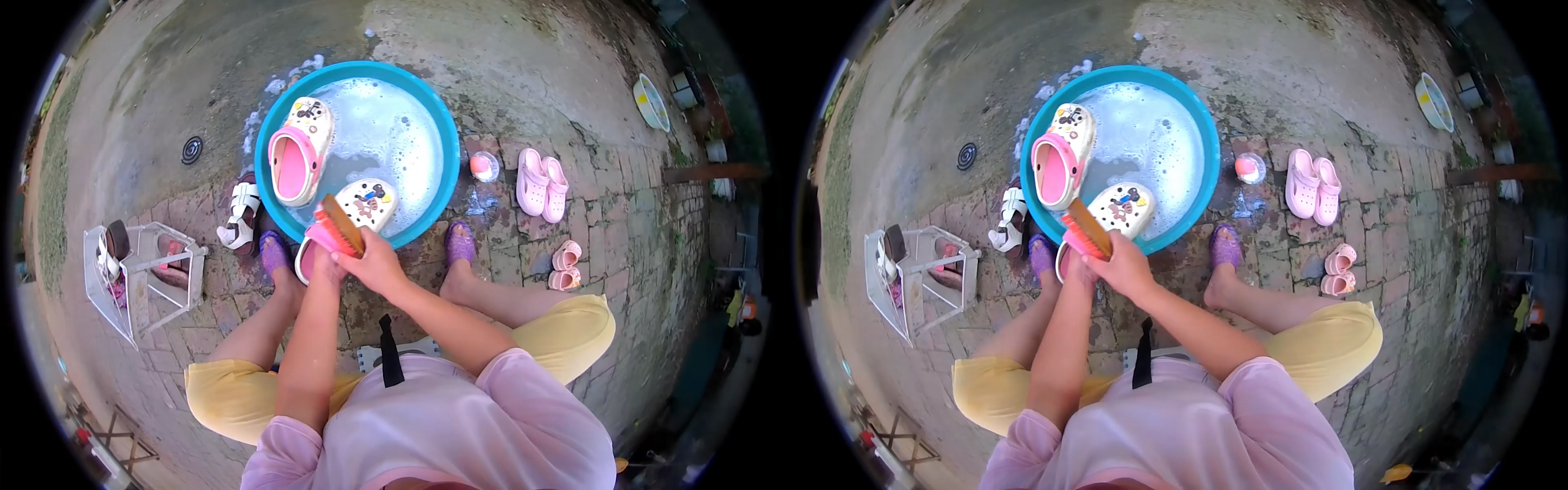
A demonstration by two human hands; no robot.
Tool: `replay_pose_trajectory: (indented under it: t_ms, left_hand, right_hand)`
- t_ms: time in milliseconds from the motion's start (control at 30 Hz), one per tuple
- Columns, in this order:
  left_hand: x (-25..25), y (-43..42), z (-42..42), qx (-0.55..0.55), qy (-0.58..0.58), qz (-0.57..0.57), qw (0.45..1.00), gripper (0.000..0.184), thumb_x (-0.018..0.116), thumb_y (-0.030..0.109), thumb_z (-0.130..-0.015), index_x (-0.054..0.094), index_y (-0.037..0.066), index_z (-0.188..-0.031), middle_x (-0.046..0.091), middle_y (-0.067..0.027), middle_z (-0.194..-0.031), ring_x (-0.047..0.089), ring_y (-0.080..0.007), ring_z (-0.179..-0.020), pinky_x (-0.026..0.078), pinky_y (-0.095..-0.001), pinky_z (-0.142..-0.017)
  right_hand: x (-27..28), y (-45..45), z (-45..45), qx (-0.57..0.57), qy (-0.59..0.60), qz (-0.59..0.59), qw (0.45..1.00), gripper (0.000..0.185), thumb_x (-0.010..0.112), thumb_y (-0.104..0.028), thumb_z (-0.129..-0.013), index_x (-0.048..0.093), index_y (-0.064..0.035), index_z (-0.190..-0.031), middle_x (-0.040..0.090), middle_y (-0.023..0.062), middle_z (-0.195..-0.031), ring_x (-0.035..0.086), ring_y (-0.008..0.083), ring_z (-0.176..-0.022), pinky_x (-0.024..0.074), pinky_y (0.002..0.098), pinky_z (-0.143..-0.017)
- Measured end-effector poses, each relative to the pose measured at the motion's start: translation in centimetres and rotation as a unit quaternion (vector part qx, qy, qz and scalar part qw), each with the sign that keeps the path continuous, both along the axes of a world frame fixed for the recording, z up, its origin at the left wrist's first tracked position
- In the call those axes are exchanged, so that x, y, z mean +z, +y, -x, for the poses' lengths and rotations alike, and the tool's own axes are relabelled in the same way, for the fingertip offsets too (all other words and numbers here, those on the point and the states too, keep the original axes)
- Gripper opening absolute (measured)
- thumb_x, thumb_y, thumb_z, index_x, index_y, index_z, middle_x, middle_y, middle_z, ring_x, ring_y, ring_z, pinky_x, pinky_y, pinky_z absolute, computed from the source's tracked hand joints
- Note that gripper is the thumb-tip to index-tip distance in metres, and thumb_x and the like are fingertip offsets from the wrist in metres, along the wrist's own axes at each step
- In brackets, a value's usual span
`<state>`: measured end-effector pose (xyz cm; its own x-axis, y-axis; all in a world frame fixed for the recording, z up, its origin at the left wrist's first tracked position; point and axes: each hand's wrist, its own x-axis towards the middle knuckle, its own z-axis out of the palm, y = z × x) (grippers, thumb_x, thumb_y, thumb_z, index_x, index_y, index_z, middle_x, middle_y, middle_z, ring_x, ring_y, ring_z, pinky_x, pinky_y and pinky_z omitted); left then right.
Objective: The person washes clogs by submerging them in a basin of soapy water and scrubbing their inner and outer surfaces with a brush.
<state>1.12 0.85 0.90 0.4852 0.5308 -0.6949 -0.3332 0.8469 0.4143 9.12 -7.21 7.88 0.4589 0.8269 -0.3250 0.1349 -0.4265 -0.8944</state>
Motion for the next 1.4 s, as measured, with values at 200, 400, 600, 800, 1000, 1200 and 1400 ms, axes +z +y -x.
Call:
replay_pose_trajectory:
  t_ms: [200,400,600,800,1000,1200,1400]
  left_hand:
    - [-2.8,2.4,-0.4,-0.126,0.07,-0.123,0.982,0.039,0.036,0.021,-0.093,0.043,-0.001,-0.124,0.052,-0.0143,-0.122,0.05,-0.0274,-0.112,0.038,-0.0408,-0.099]
    - [-6.8,3.1,0.2,-0.027,-0.102,-0.004,0.994,0.041,0.031,0.019,-0.093,0.042,-0.003,-0.126,0.048,-0.0151,-0.128,0.047,-0.0285,-0.117,0.035,-0.0404,-0.103]
    - [-5.4,2.7,0.1,-0.04,-0.139,-0.034,0.989,0.042,0.029,0.018,-0.092,0.042,-0.005,-0.124,0.049,-0.0164,-0.126,0.05,-0.0291,-0.114,0.04,-0.0399,-0.099]
    - [-5.1,2.7,0.7,-0.07,-0.152,-0.049,0.985,0.04,0.03,0.015,-0.091,0.044,-0.005,-0.122,0.051,-0.0162,-0.123,0.053,-0.0284,-0.11,0.041,-0.0405,-0.097]
    - [-5.6,2.9,1.1,-0.062,-0.074,-0.04,0.995,0.036,0.034,0.016,-0.093,0.046,-0.005,-0.12,0.053,-0.0153,-0.12,0.054,-0.0256,-0.107,0.045,-0.036,-0.092]
    - [-5.8,2.8,1.4,-0.076,-0.056,-0.062,0.994,0.036,0.034,0.015,-0.093,0.046,-0.005,-0.12,0.053,-0.0153,-0.12,0.054,-0.0255,-0.107,0.045,-0.0359,-0.092]
    - [-5.7,2.8,1.4,-0.083,-0.045,-0.074,0.993,0.036,0.034,0.015,-0.093,0.046,-0.005,-0.12,0.053,-0.0152,-0.12,0.054,-0.0255,-0.107,0.045,-0.0358,-0.092]
  right_hand:
    - [0.8,-0.4,-1.1,-0.015,0.084,-0.08,0.993,0.049,0.069,-0.031,-0.076,0.047,-0.0002,-0.108,0.056,0.0135,-0.09,0.056,0.0239,-0.085,0.0443,0.0341,-0.074]
    - [-7.9,-4.5,-13.6,-0.371,0.087,-0.036,0.924,0.037,0.07,-0.025,-0.077,0.051,0.0006,-0.096,0.057,0.0063,-0.083,0.052,0.0141,-0.073,0.0432,0.0274,-0.068]
    - [-17.1,-9.0,-22.2,-0.532,-0.015,-0.013,0.846,0.023,0.068,-0.011,-0.074,0.049,-0.0054,-0.087,0.051,0.0007,-0.068,0.047,0.0125,-0.051,0.0384,0.0295,-0.045]
    - [-17.1,-6.3,-26.3,-0.384,-0.286,0.175,0.86,0.046,0.074,-0.028,-0.065,0.052,0.0017,-0.094,0.06,0.0209,-0.09,0.058,0.0376,-0.08,0.0454,0.0424,-0.072]
    - [-17.2,-3.0,-28.0,-0.298,-0.28,0.222,0.885,0.053,0.074,-0.03,-0.067,0.048,-0.0031,-0.104,0.048,0.0228,-0.112,0.054,0.0415,-0.096,0.0456,0.046,-0.081]
    - [-18.4,-3.1,-29.6,-0.223,-0.304,0.281,0.882,0.049,0.071,-0.034,-0.069,0.047,-0.0076,-0.104,0.058,0.0188,-0.099,0.058,0.0389,-0.09,0.0476,0.0463,-0.076]
    - [-16.6,-3.3,-29.8,-0.239,-0.302,0.275,0.881,0.046,0.064,-0.041,-0.072,0.047,-0.0091,-0.1,0.063,0.02,-0.088,0.061,0.0384,-0.083,0.0475,0.0456,-0.073]
